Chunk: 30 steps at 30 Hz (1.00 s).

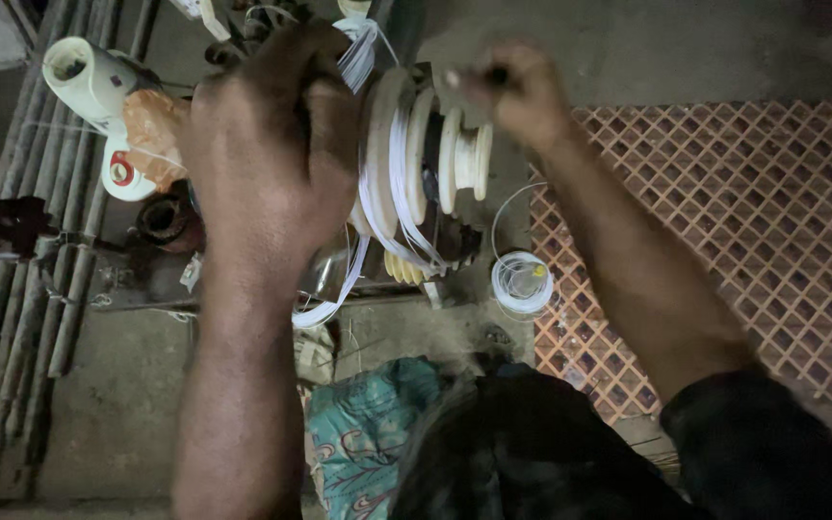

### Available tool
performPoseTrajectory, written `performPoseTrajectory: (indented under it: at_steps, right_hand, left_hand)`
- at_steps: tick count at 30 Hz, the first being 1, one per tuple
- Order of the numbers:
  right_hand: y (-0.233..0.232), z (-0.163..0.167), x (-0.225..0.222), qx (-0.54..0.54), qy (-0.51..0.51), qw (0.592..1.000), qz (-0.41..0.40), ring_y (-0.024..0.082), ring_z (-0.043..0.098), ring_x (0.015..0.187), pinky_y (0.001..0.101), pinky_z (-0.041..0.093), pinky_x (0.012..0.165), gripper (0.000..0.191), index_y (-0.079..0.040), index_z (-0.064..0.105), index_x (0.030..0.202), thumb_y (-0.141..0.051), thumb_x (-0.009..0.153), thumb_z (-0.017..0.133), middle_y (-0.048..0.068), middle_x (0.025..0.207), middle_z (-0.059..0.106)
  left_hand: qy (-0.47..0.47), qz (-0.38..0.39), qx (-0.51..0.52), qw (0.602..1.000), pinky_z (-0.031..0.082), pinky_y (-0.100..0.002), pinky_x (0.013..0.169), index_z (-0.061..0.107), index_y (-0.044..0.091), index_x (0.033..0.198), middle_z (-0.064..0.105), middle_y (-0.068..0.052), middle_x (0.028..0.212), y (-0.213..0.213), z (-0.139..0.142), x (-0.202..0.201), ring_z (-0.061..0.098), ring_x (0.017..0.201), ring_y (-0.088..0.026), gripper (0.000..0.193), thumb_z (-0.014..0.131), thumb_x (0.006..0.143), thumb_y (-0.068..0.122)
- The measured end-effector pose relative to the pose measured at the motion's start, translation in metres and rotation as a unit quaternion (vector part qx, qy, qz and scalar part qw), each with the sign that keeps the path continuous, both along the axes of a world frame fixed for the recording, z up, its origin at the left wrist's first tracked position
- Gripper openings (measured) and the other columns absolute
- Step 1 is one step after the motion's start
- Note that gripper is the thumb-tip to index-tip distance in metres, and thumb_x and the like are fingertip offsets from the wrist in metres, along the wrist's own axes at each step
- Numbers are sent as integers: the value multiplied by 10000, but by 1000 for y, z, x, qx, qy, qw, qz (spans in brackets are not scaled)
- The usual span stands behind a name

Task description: The person winds white wire by hand onto a reel mounted on a winding machine, repeatedly rotating the reel to wrap the wire around it. Near the end, the person lifts the wound reel off the machine mount.

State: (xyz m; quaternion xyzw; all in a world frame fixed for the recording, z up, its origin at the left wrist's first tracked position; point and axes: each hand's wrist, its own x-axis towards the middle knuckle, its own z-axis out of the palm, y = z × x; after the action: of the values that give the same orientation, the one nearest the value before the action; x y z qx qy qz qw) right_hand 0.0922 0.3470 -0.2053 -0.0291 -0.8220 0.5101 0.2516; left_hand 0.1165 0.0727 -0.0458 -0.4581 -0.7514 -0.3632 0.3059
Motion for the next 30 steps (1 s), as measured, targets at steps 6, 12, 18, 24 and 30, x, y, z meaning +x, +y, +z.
performPoseTrajectory:
  at_steps: [6,12,18,24,30]
  right_hand:
    - [-26,-181,40,-191,-78,974,97,108,677,872,296,562,732,138,-30,736,1020,-141,938,737,29,984,725]
    - [-87,-215,117,-215,-257,942,20,132,637,728,332,494,566,160,-40,720,976,-114,835,745,17,840,693]
    - [-121,-116,155,282,-40,952,113,243,652,776,399,546,644,155,-104,704,919,-226,841,761,67,862,649]
    - [-103,30,148,540,249,801,70,160,645,905,333,585,649,97,-153,694,857,-236,816,723,5,913,619]
    - [-43,116,85,406,332,849,62,210,646,873,379,543,710,339,-81,645,924,-340,1003,849,77,944,653]
  left_hand:
    - [-62,23,-2,998,466,-364,493,719,35,1022,627,-78,632,2,5,2,618,504,-187,249,486,932,27]
    - [-28,15,-17,999,494,-353,604,678,33,999,640,-94,736,-3,-1,0,664,627,-198,201,476,1010,27]
    - [-28,14,-14,999,473,-357,536,709,46,1037,628,-69,692,-2,-6,-6,611,549,-181,236,485,964,52]
    - [-6,50,-27,998,527,-338,554,732,74,1074,669,-39,713,0,-6,-7,643,562,-150,257,498,967,65]
    - [-37,67,-35,996,572,-364,635,730,102,1065,699,-42,748,-2,-6,-5,709,635,-181,205,536,1000,88]
